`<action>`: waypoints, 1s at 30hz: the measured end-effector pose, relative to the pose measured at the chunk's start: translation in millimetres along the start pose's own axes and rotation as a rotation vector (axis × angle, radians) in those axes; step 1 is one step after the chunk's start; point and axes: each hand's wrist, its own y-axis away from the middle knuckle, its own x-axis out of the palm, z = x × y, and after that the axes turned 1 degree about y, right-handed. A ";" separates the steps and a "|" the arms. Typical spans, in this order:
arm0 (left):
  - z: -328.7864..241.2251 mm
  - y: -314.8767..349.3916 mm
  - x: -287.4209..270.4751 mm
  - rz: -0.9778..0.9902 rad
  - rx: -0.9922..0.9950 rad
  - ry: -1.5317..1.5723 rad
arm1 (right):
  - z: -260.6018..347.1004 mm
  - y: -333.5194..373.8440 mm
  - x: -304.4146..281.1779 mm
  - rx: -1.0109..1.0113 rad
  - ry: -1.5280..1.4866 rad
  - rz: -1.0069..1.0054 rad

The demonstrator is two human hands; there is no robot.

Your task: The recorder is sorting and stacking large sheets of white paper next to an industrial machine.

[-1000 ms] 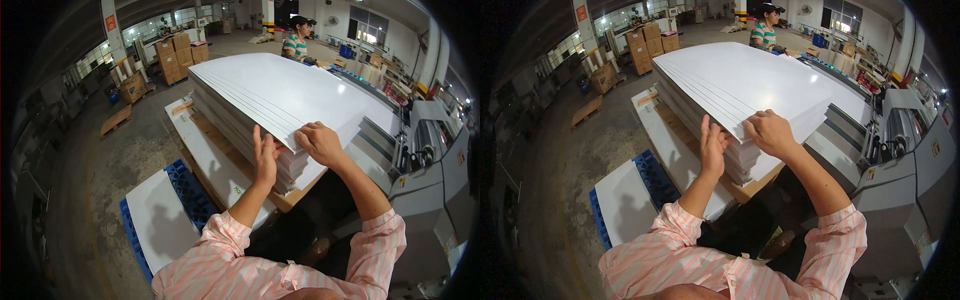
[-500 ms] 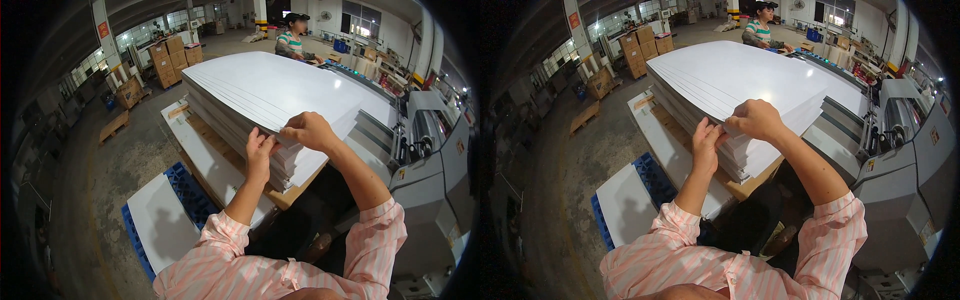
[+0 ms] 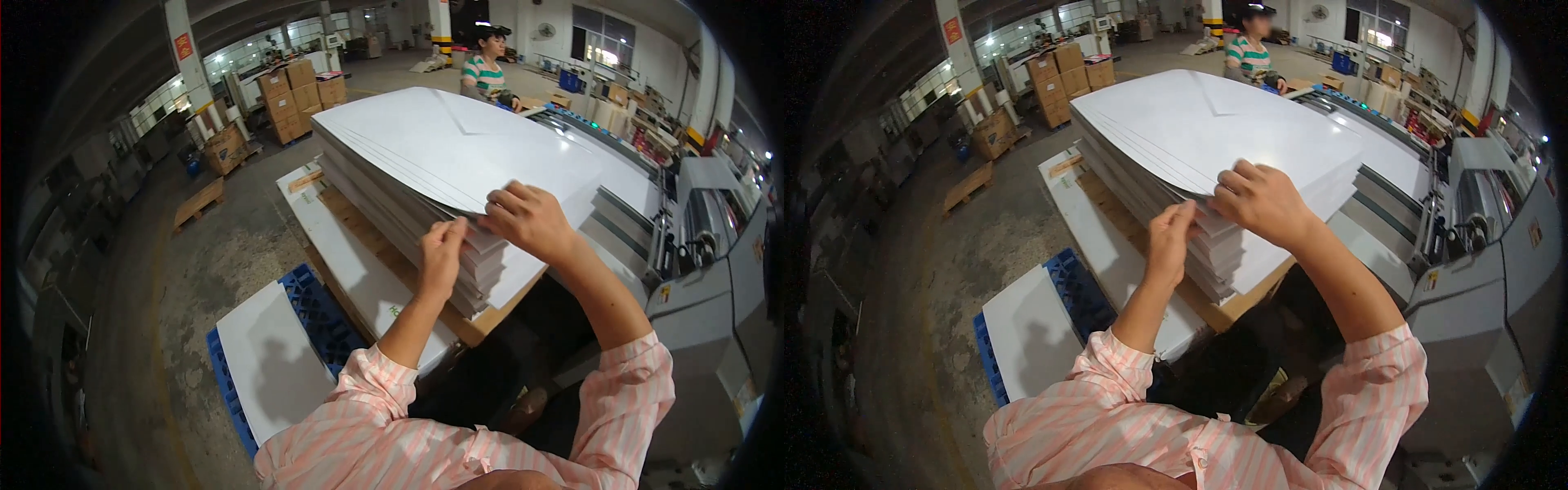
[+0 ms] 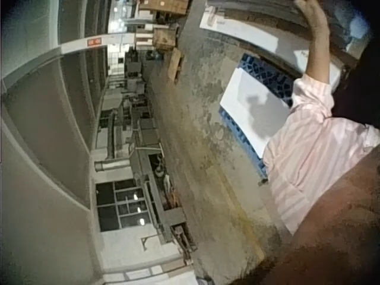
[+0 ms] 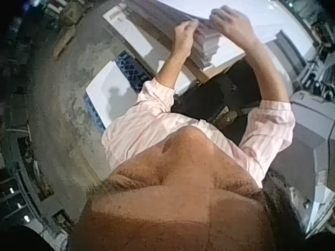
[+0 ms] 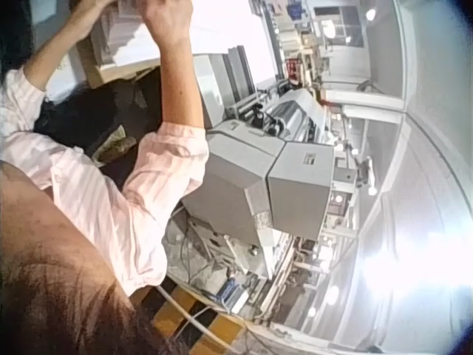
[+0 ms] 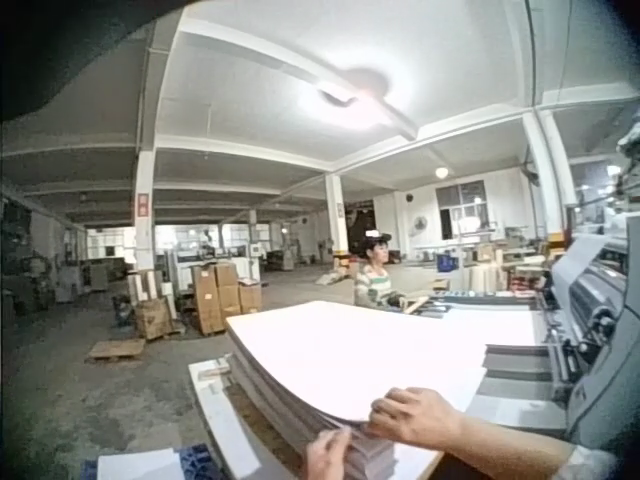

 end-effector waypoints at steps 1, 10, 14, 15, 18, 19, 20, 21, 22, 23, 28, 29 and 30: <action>1.4 -1.4 0.4 -0.002 0.060 -0.119 | 3.2 1.8 -0.8 -0.014 -0.002 -0.010; 5.7 0.5 0.4 -0.003 0.097 -0.043 | -15.5 -7.9 23.7 0.949 -1.129 -0.057; 0.2 2.5 0.3 0.032 0.123 -0.185 | -29.0 -26.7 3.4 1.208 -1.358 -0.459; -3.0 3.4 0.9 0.034 0.158 -0.262 | -29.7 -27.5 6.9 1.179 -1.277 -0.497; -0.2 1.7 -5.8 0.122 0.044 -0.331 | -10.7 -10.2 16.3 0.767 -0.666 -0.195; 1.6 1.5 -7.2 0.119 0.045 -0.329 | 1.9 -9.5 11.5 0.752 -0.759 -0.127; 3.7 1.3 -8.1 0.105 0.033 -0.278 | 4.1 -8.6 10.7 0.808 -0.780 0.043; 4.7 1.7 -6.9 0.098 0.020 -0.226 | 4.9 -5.5 8.8 0.867 -0.792 0.213; 5.6 1.8 -6.2 0.100 0.018 -0.223 | 4.7 0.3 12.5 0.870 -0.789 0.214; 6.3 1.7 -5.8 0.083 0.085 -0.227 | 3.3 8.3 20.9 0.743 -0.759 0.138; -1.5 2.5 -2.9 0.053 0.074 -0.107 | 10.4 21.3 28.3 0.420 -0.656 -0.049; -1.8 3.4 -3.7 0.047 0.074 -0.112 | 12.7 17.9 27.4 0.416 -0.663 -0.050; -6.8 5.9 1.9 0.035 0.103 -0.149 | 14.1 16.2 24.8 0.443 -0.645 -0.060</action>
